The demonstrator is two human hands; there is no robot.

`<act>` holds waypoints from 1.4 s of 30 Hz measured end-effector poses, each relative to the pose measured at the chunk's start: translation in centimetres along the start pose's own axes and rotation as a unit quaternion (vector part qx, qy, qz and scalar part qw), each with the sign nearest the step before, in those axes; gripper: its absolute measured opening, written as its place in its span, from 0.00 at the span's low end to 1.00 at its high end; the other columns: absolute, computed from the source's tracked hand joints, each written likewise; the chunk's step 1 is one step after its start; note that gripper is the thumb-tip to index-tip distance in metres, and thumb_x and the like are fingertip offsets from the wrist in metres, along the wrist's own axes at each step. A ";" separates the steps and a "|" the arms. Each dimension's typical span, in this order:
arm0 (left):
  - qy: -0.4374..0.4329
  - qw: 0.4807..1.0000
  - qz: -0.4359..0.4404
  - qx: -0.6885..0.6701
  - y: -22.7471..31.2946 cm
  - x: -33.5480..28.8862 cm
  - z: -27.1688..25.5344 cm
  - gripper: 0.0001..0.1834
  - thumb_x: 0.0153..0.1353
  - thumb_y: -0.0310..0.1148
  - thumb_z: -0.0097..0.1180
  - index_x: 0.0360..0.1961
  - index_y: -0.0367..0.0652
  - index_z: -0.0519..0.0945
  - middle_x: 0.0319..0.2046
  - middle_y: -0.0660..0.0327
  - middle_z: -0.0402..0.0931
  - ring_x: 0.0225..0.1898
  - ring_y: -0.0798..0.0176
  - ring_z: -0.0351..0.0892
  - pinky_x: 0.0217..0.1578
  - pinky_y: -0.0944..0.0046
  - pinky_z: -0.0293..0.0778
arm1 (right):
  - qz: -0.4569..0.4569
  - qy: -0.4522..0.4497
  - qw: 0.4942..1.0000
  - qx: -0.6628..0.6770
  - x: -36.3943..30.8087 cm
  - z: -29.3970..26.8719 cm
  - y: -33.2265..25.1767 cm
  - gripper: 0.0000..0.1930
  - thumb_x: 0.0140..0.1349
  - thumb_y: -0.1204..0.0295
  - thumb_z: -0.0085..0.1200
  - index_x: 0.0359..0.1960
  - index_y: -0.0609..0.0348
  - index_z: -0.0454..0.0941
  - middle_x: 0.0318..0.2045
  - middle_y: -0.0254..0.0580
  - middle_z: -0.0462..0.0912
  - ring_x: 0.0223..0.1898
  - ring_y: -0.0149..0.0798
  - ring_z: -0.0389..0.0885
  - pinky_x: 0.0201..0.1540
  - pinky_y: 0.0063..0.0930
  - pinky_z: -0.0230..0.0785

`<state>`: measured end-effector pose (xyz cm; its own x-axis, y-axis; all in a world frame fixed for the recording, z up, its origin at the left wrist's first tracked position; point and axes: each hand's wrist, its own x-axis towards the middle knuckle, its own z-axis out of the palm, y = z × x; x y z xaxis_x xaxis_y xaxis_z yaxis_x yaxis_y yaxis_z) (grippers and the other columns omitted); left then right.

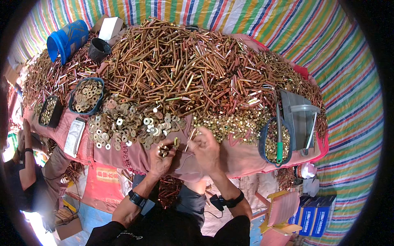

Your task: The person sorts various copper and brass hardware parts from a large pile, handling individual pieces and placing them into different containers by hand and using a tool.

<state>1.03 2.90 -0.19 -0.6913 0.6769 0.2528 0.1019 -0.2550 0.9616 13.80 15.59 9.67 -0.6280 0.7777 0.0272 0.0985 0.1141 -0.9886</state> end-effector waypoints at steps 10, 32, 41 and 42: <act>-0.036 0.998 -0.015 -0.046 0.2 0.1 -0.2 0.15 0.67 0.18 0.60 0.55 0.34 0.83 0.43 0.61 0.84 0.43 0.68 0.82 0.46 0.67 0.78 | -0.228 0.012 0.969 -0.096 2.0 2.3 -1.3 0.31 0.69 0.75 0.67 0.72 0.64 0.69 0.44 0.47 0.86 0.40 0.34 0.85 0.44 0.29 0.80; -0.012 0.999 -0.016 -0.043 0.6 -0.2 0.1 0.14 0.76 0.26 0.55 0.58 0.30 0.74 0.50 0.55 0.87 0.46 0.70 0.84 0.50 0.68 0.80 | -0.165 0.049 0.922 -0.348 -0.1 -3.6 3.4 0.07 0.65 0.71 0.66 0.43 0.58 0.88 0.36 0.47 0.84 0.35 0.49 0.82 0.38 0.42 0.74; 0.010 0.999 0.040 0.035 1.1 0.1 0.4 0.17 0.72 0.22 0.58 0.60 0.33 0.76 0.41 0.58 0.89 0.38 0.70 0.85 0.43 0.68 0.80 | -0.153 -0.051 0.879 -0.449 1.2 -2.7 2.7 0.11 0.68 0.70 0.62 0.49 0.60 0.84 0.35 0.51 0.79 0.35 0.58 0.82 0.38 0.48 0.74; 0.003 0.999 0.032 0.036 1.0 0.2 0.3 0.17 0.71 0.22 0.58 0.60 0.33 0.77 0.40 0.57 0.89 0.38 0.70 0.85 0.42 0.68 0.80 | -0.171 -0.051 0.884 -0.433 1.5 -2.6 2.7 0.11 0.69 0.70 0.62 0.49 0.61 0.83 0.35 0.50 0.80 0.34 0.55 0.83 0.37 0.45 0.75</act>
<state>1.21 2.98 0.87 -0.6860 0.6569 0.3128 0.1964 -0.2468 0.9490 15.15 18.69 7.43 -0.7970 0.5518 0.2455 0.4152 0.7958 -0.4408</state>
